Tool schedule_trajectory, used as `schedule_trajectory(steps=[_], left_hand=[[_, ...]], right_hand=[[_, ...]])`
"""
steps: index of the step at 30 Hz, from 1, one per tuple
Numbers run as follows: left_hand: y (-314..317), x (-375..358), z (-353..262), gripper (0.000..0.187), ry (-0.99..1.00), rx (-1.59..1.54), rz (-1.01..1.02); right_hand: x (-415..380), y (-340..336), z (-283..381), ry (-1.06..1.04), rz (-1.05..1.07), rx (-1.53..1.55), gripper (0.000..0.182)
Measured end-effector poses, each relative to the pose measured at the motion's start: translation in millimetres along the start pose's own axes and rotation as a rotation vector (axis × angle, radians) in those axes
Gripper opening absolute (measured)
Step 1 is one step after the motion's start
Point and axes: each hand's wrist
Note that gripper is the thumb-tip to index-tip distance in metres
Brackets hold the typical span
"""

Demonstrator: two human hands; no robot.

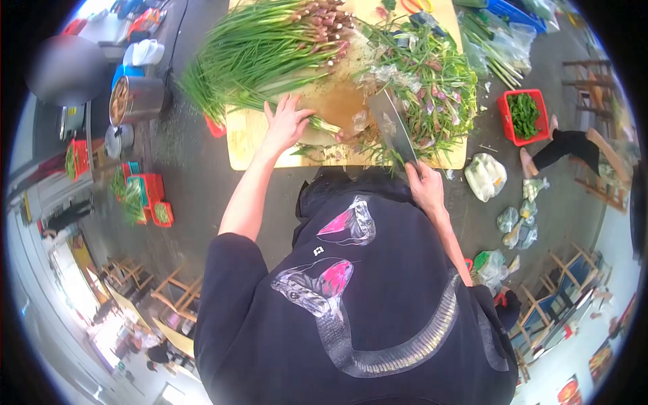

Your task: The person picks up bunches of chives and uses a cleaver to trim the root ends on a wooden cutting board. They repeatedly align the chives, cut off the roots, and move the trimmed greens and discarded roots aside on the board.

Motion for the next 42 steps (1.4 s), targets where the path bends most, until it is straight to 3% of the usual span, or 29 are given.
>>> schedule_trajectory(steps=[4, 7, 8, 11, 12, 16, 22, 25, 27, 29, 32, 35, 42], left_hand=[[27.3, -11.2, -25.1, 0.039, -0.170, -0.142, -0.371], [35.9, -27.6, -47.7, 0.041, -0.337, -0.449, -0.552], [42.8, -31.3, -51.0, 0.037, -0.368, -0.339, -0.640], [58.8, -41.4, -51.0, 0.034, -0.617, -0.874, -0.559], [58.7, -41.9, -54.5, 0.036, -0.523, -0.653, -0.605], [59.2, -34.1, -62.5, 0.047, -0.597, -0.865, -0.653], [58.7, -24.0, -73.0, 0.048, -0.616, -0.931, -0.611], [79.6, -31.6, -63.8, 0.047, -0.629, -1.036, -0.620], [83.5, -21.3, -55.5, 0.047, -0.666, -1.057, -0.612], [74.0, -21.7, -60.7, 0.047, -0.778, -1.028, -0.548], [68.4, -22.6, -59.0, 0.050, -0.841, -1.020, -0.459], [69.3, -20.1, -61.5, 0.046, -0.827, -1.228, -0.492], [70.1, -20.3, -59.9, 0.045, -0.858, -1.335, -0.480]], right_hand=[[11.5, -12.0, 5.3, -0.015, 0.093, 0.008, 0.028], [22.8, -4.1, -2.4, -0.101, 0.112, 0.045, 0.029], [24.0, -1.6, -5.0, -0.149, 0.103, 0.068, 0.029], [27.6, -5.5, 9.9, -0.137, 0.129, 0.039, 0.027], [30.9, -2.8, 10.1, -0.155, 0.134, 0.057, 0.027], [47.6, 6.8, 10.5, -0.142, 0.152, 0.116, 0.026], [91.0, 31.1, 55.0, -0.312, 0.128, 0.125, 0.024], [108.7, 51.3, 76.4, -0.271, 0.178, 0.245, 0.025], [121.7, 67.7, 80.8, -0.453, 0.139, 0.257, 0.025], [122.5, 70.1, 90.2, -0.359, 0.241, 0.218, 0.022], [120.1, 79.3, 92.7, -0.259, 0.373, 0.393, 0.020], [114.1, 77.4, 97.9, -0.282, 0.325, 0.304, 0.019], [127.1, 88.3, 75.8, -0.267, 0.240, 0.320, 0.020]])
Point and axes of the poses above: each hand's wrist, its own x-axis towards the middle knuckle, its own y-axis out of the palm, z = x × y, and after that the axes turned 2 degrees about z, right-handed
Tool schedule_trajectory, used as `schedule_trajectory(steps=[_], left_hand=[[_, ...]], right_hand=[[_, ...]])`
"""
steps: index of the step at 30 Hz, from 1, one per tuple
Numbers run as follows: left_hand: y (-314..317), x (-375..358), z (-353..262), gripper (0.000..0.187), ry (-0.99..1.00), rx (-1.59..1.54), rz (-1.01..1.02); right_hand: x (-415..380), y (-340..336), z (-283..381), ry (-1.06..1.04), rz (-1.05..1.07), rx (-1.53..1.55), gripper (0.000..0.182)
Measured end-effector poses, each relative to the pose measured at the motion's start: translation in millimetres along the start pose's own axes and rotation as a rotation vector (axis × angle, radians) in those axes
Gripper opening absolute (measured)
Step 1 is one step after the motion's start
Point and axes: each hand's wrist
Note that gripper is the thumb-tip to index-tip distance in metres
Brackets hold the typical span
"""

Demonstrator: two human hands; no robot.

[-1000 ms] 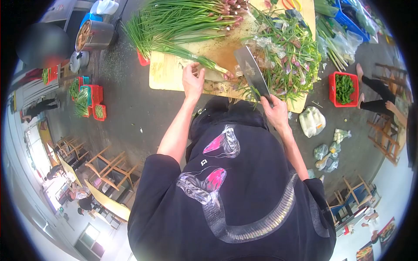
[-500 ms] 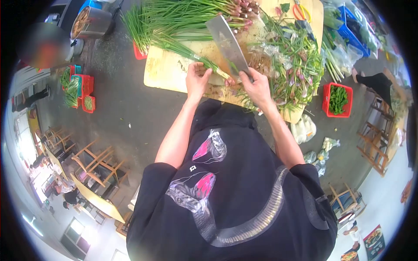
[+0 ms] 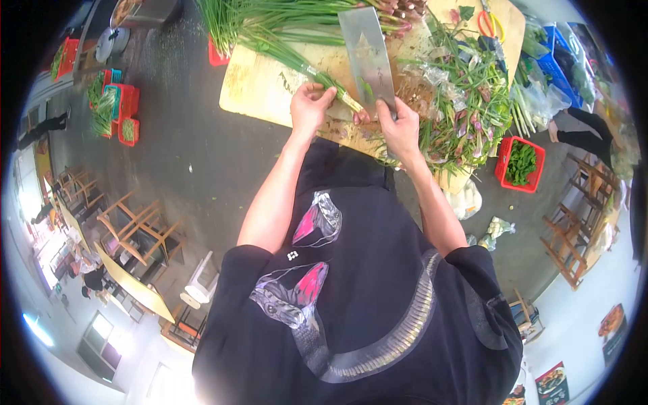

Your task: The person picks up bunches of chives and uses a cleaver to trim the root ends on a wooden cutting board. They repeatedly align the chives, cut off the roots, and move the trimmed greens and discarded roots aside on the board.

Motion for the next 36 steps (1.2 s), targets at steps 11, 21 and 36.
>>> schedule_trajectory(steps=[11, 21, 36], left_hand=[[1.0, -10.0, -8.6, 0.041, -0.015, -0.098, -0.014], [-0.2, -8.3, -6.2, 0.039, -0.034, -0.077, 0.011], [-2.9, -10.2, -12.3, 0.038, -0.021, -0.013, 0.040]], right_hand=[[-0.9, 6.9, 13.0, -0.127, 0.117, -0.114, 0.018], [0.3, 6.4, 4.8, -0.187, 0.122, -0.150, 0.016], [12.6, 25.5, -13.0, -0.186, 0.124, -0.185, 0.017]])
Point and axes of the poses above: each hand's wrist, its own x-axis towards the middle knuckle, its own y-axis out of the palm, z = x × y, and after that the axes turned 2 degrees about z, right-handed
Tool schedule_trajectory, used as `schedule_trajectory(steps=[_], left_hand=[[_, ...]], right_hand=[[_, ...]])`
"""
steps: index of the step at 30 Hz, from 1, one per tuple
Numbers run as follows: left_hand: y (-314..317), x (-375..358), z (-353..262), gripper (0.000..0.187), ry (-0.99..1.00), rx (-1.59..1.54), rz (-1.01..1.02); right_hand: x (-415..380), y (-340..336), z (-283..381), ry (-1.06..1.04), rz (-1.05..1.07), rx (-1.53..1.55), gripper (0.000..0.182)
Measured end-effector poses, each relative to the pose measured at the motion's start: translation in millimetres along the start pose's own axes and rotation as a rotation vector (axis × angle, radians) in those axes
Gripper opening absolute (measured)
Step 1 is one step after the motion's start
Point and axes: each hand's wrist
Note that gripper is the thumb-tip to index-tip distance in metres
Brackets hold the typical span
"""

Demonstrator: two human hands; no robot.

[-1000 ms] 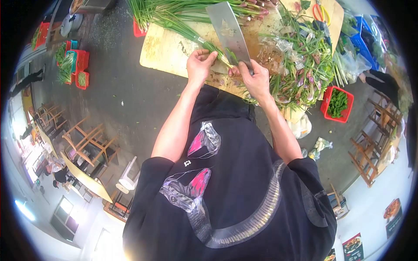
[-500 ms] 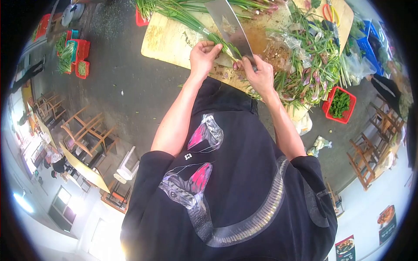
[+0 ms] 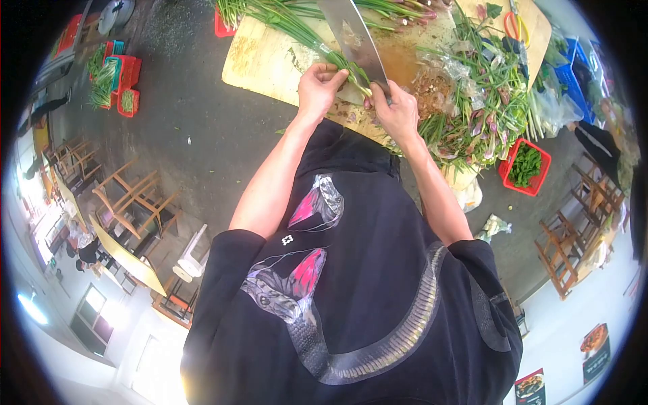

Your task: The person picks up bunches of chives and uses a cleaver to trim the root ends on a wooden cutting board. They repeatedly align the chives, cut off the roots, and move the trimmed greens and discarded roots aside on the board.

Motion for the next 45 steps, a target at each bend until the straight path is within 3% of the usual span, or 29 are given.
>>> schedule_trajectory(steps=[14, 18, 21, 26, 29, 30, 33, 36, 45], left_hand=[[-2.0, -1.6, 0.1, 0.036, -0.027, -0.036, -0.012], [-12.6, -2.8, 7.0, 0.034, -0.037, -0.048, 0.007], [-15.7, -1.7, 3.3, 0.031, -0.006, -0.077, -0.092], [-25.6, 13.6, -6.6, 0.033, -0.001, -0.100, -0.270], [-19.8, 17.7, -13.8, 0.037, -0.019, -0.112, -0.273], [-17.0, 15.9, -14.6, 0.040, -0.017, -0.130, -0.265], [-9.3, 15.2, -15.2, 0.050, -0.009, -0.139, -0.250], [-7.8, 18.1, -14.5, 0.062, -0.034, -0.042, -0.237], [-11.8, 18.2, -12.6, 0.048, -0.057, -0.221, -0.176]], right_hand=[[20.6, 2.7, 19.3, 0.109, 0.050, -0.046, 0.024], [6.6, -12.3, 29.7, 0.261, 0.004, 0.169, 0.026], [9.0, -16.5, 11.9, 0.029, -0.187, 0.000, 0.025], [35.3, -17.3, 14.1, 0.005, -0.166, -0.023, 0.025], [50.9, -9.6, 35.5, 0.101, -0.083, 0.083, 0.025], [58.2, -2.7, 36.8, -0.021, -0.112, 0.031, 0.026], [73.6, 7.2, 45.1, 0.112, 0.015, 0.053, 0.025], [84.5, 12.9, 47.9, 0.031, 0.028, 0.002, 0.024], [91.9, 20.4, 46.3, -0.029, 0.077, -0.099, 0.023]])
Point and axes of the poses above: each hand's wrist, its own x-axis towards the middle knuckle, its own y-axis out of the palm, z = x × y, and after that the axes turned 2 degrees about z, right-handed
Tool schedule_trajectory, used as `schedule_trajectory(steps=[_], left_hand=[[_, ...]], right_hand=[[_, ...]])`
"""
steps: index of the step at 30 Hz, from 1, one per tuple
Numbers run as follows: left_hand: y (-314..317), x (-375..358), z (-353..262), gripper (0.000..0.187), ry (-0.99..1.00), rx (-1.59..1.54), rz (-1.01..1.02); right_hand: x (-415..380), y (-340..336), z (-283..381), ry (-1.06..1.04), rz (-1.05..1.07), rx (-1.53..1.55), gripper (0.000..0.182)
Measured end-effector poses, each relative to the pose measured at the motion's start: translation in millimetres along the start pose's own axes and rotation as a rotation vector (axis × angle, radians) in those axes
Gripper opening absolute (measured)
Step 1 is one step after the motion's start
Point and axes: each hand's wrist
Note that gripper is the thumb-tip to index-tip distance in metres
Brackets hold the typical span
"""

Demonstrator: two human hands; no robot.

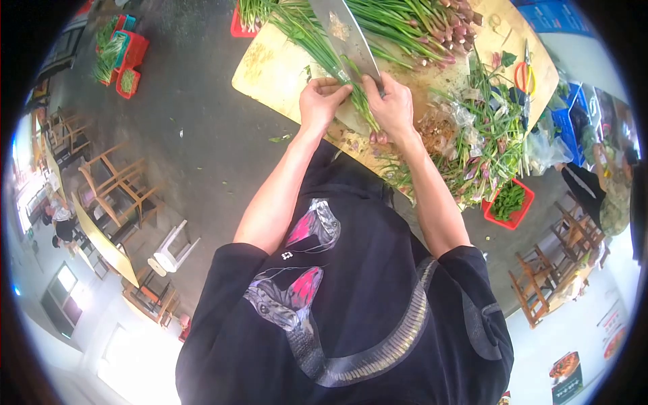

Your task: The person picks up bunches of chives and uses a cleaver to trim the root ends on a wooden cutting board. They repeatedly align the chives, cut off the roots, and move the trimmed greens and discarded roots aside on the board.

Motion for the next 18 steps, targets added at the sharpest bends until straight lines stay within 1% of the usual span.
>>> schedule_trajectory(steps=[4, 9, 12, 18], left_hand=[[-0.5, -0.6, -6.3, 0.047, -0.027, 0.018, 0.007], [-0.4, -0.9, -6.7, 0.045, -0.050, -0.001, 0.016], [0.5, -0.8, 1.8, 0.039, -0.007, -0.044, -0.037], [-0.1, 1.3, 2.5, 0.043, -0.033, -0.001, -0.042]], right_hand=[[1.1, 5.7, -8.6, -0.045, -0.005, -0.037, 0.023], [4.2, 9.8, -9.5, -0.055, -0.004, -0.044, 0.024], [7.6, 15.4, -10.5, -0.061, 0.020, -0.086, 0.025], [12.1, 25.4, -7.5, -0.147, 0.002, -0.125, 0.026]])
Point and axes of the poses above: each hand's wrist, its own x-axis towards the middle knuckle, its own y-axis out of the palm, z = x × y, and after that the axes turned 2 degrees about z, right-handed
